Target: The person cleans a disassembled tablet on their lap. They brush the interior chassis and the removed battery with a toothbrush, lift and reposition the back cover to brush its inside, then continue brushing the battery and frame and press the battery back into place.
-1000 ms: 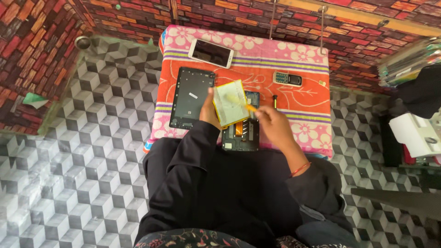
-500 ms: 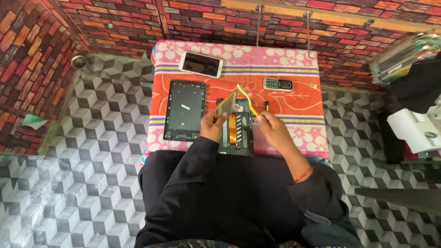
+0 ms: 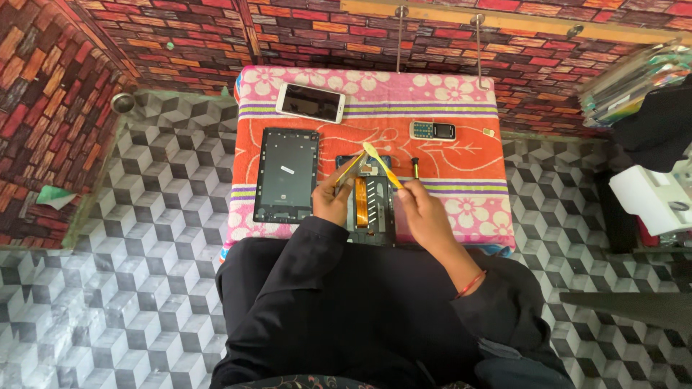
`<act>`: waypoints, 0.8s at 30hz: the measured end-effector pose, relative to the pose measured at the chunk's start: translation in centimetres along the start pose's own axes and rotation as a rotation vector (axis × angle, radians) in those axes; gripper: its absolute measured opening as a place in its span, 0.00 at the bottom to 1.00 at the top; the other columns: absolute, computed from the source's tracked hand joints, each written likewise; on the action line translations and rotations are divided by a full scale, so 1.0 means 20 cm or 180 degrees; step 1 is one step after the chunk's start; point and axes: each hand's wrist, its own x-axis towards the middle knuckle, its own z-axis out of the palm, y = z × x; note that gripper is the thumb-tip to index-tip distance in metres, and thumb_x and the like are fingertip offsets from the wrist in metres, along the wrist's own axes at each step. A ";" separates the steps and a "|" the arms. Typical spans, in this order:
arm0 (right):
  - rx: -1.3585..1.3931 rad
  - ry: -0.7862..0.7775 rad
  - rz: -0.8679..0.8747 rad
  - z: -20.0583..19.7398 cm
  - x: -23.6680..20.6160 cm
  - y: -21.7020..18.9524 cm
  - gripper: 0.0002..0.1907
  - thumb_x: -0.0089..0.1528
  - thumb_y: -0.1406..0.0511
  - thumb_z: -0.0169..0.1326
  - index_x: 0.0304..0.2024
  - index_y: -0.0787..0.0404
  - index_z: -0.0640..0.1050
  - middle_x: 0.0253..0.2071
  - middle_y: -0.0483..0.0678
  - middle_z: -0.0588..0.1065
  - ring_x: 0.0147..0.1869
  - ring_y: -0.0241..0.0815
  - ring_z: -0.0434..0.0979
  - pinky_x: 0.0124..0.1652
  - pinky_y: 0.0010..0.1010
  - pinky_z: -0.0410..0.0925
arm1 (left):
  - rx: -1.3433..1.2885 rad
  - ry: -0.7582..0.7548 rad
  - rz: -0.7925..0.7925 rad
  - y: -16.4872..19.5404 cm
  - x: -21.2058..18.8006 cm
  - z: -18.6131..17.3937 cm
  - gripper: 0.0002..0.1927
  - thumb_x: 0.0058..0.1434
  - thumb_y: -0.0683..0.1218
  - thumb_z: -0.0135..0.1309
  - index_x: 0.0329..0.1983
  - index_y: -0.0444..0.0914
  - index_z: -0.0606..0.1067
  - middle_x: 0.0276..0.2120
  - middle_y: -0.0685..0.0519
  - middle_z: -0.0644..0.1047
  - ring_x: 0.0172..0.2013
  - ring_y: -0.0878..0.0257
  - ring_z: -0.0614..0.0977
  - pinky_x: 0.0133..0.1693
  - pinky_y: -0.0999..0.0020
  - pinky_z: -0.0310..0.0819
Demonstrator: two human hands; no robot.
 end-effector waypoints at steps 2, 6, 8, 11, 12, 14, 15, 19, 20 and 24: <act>0.0362 -0.0373 0.0095 0.05 -0.01 0.01 0.12 0.71 0.57 0.46 0.45 0.59 0.72 0.23 0.50 0.70 0.27 0.46 0.71 0.30 0.38 0.64 | -0.0017 0.0013 0.0076 -0.02 0.00 0.01 0.21 0.69 0.32 0.47 0.64 0.31 0.73 0.56 0.47 0.80 0.56 0.65 0.79 0.59 0.71 0.71; 0.0516 -0.0961 -0.0214 0.11 -0.08 0.02 0.14 0.71 0.56 0.46 0.44 0.60 0.69 0.23 0.53 0.69 0.27 0.53 0.71 0.31 0.39 0.66 | -0.0016 0.0151 -0.0067 -0.07 0.03 0.01 0.20 0.69 0.32 0.48 0.63 0.30 0.74 0.52 0.48 0.81 0.53 0.66 0.80 0.56 0.71 0.73; 0.0187 -0.0850 0.0038 0.10 -0.07 0.04 0.14 0.71 0.55 0.46 0.44 0.59 0.70 0.23 0.52 0.71 0.28 0.51 0.73 0.31 0.41 0.65 | -0.0005 0.0206 -0.0079 -0.07 0.04 0.02 0.19 0.69 0.32 0.50 0.63 0.29 0.74 0.51 0.47 0.82 0.51 0.66 0.81 0.54 0.71 0.74; 0.0117 -0.0444 0.0127 0.06 0.01 0.07 0.14 0.71 0.55 0.45 0.44 0.58 0.72 0.24 0.52 0.73 0.30 0.51 0.76 0.32 0.41 0.66 | -0.0066 0.0117 -0.0057 -0.08 0.04 0.03 0.19 0.68 0.32 0.49 0.63 0.29 0.73 0.52 0.49 0.81 0.52 0.67 0.80 0.55 0.73 0.73; 0.0165 -0.0266 0.0109 0.06 0.02 0.08 0.14 0.71 0.55 0.44 0.44 0.58 0.72 0.24 0.52 0.73 0.30 0.51 0.77 0.32 0.41 0.67 | -0.0098 0.0057 -0.0043 -0.08 0.03 0.03 0.20 0.67 0.32 0.49 0.63 0.29 0.73 0.53 0.50 0.81 0.53 0.67 0.80 0.56 0.73 0.72; 0.0353 -0.0438 0.0063 0.08 0.00 0.09 0.14 0.71 0.56 0.44 0.44 0.58 0.72 0.26 0.54 0.73 0.30 0.54 0.76 0.33 0.42 0.67 | -0.0153 0.0089 -0.0065 -0.08 0.03 0.04 0.20 0.68 0.32 0.50 0.63 0.29 0.73 0.51 0.49 0.81 0.51 0.66 0.81 0.55 0.72 0.74; 0.0447 -0.0520 0.0034 0.10 -0.02 0.09 0.14 0.70 0.56 0.44 0.44 0.59 0.72 0.26 0.55 0.73 0.30 0.55 0.76 0.33 0.42 0.68 | -0.0180 0.0104 -0.0069 -0.08 0.03 0.04 0.20 0.68 0.32 0.50 0.63 0.29 0.74 0.51 0.49 0.81 0.50 0.66 0.81 0.55 0.72 0.74; 0.0288 -0.0804 -0.0065 0.17 -0.07 0.10 0.15 0.72 0.56 0.44 0.44 0.61 0.70 0.26 0.52 0.72 0.29 0.48 0.74 0.33 0.40 0.67 | -0.0448 0.0054 -0.0017 -0.08 0.03 0.02 0.21 0.67 0.31 0.47 0.63 0.29 0.73 0.52 0.49 0.81 0.53 0.65 0.81 0.58 0.70 0.73; 0.0158 -0.0577 -0.0181 0.16 -0.05 0.11 0.15 0.72 0.56 0.43 0.45 0.61 0.71 0.26 0.50 0.72 0.30 0.45 0.73 0.32 0.38 0.65 | -0.0468 0.0072 -0.0019 -0.08 0.03 0.02 0.20 0.68 0.31 0.48 0.63 0.29 0.73 0.52 0.48 0.81 0.52 0.64 0.81 0.57 0.69 0.73; 0.1497 -0.0084 0.0649 0.07 0.06 0.14 0.15 0.74 0.55 0.43 0.43 0.60 0.71 0.25 0.42 0.65 0.25 0.32 0.62 0.26 0.28 0.61 | -0.0336 0.0147 -0.0068 -0.07 0.04 0.01 0.19 0.66 0.30 0.48 0.61 0.28 0.75 0.52 0.47 0.81 0.53 0.63 0.81 0.58 0.68 0.74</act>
